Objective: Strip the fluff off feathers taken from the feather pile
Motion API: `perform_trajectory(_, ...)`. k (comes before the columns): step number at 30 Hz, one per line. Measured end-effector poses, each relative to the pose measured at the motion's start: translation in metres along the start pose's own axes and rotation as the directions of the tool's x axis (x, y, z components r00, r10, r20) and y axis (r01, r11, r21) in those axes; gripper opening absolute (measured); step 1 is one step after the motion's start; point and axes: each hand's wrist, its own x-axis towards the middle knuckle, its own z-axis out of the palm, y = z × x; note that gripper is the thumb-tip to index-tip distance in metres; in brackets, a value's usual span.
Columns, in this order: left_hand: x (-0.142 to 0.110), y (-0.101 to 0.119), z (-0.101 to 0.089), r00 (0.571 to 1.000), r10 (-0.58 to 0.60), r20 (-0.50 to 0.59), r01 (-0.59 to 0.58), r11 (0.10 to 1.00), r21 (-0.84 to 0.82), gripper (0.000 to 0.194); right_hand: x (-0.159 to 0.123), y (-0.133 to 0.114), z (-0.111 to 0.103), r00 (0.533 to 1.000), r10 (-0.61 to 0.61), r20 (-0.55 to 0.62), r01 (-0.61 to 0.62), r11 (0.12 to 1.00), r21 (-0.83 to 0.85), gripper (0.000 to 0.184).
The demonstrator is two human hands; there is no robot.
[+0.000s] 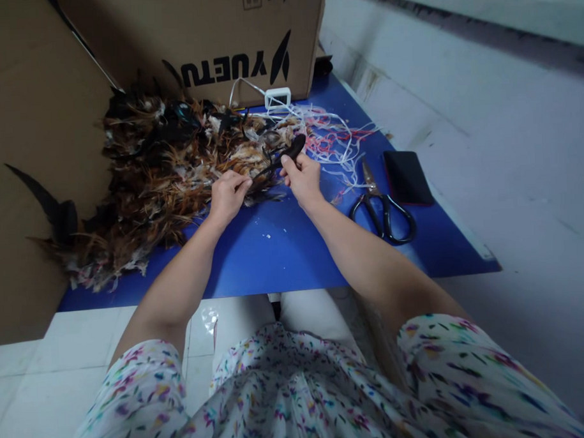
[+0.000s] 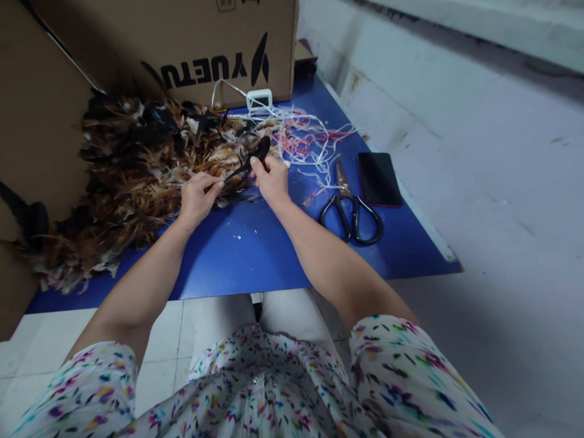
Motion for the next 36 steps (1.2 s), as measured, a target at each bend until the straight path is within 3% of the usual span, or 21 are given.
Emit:
perform_trajectory(9, 0.000, 0.008, -0.001, 0.999, 0.034, 0.015, -0.034, 0.999, 0.009, 0.010, -0.009, -0.012, 0.000, 0.990, -0.116, 0.074, 0.121, 0.991, -0.052, 0.054)
perform_trajectory(12, 0.001, 0.009, -0.002, 0.999, -0.042, -0.012, 0.042, 0.999, -0.017, 0.008, -0.009, -0.014, -0.001, 0.989, -0.093, 0.116, 0.101, 0.993, -0.068, 0.048)
perform_trajectory(15, 0.002, 0.008, -0.002, 0.980, -0.188, -0.056, 0.178, 0.972, -0.151, 0.009, -0.008, -0.016, -0.004, 0.978, -0.080, 0.194, 0.118, 0.975, -0.189, 0.029)
perform_trajectory(19, 0.005, 0.007, -0.002, 0.927, -0.371, -0.059, 0.318, 0.859, -0.401, 0.012, -0.010, -0.019, -0.011, 0.909, 0.004, 0.417, 0.197, 0.878, -0.437, 0.012)
perform_trajectory(23, 0.006, 0.013, -0.005, 0.884, -0.466, -0.019, 0.385, 0.753, -0.534, 0.014, -0.013, -0.022, -0.014, 0.835, 0.010, 0.551, 0.316, 0.811, -0.493, 0.012)
perform_trajectory(29, 0.005, 0.019, -0.007, 0.870, -0.493, 0.016, 0.419, 0.722, -0.550, 0.018, -0.014, -0.026, -0.018, 0.792, 0.096, 0.603, 0.313, 0.785, -0.535, 0.018)
perform_trajectory(32, 0.005, 0.020, -0.007, 0.871, -0.490, 0.030, 0.421, 0.715, -0.557, 0.017, -0.011, -0.026, -0.021, 0.784, 0.085, 0.616, 0.337, 0.774, -0.535, 0.019)
perform_trajectory(36, 0.004, 0.022, -0.006, 0.874, -0.483, 0.047, 0.422, 0.710, -0.564, 0.018, -0.008, -0.028, -0.026, 0.783, 0.032, 0.622, 0.433, 0.690, -0.580, 0.016)
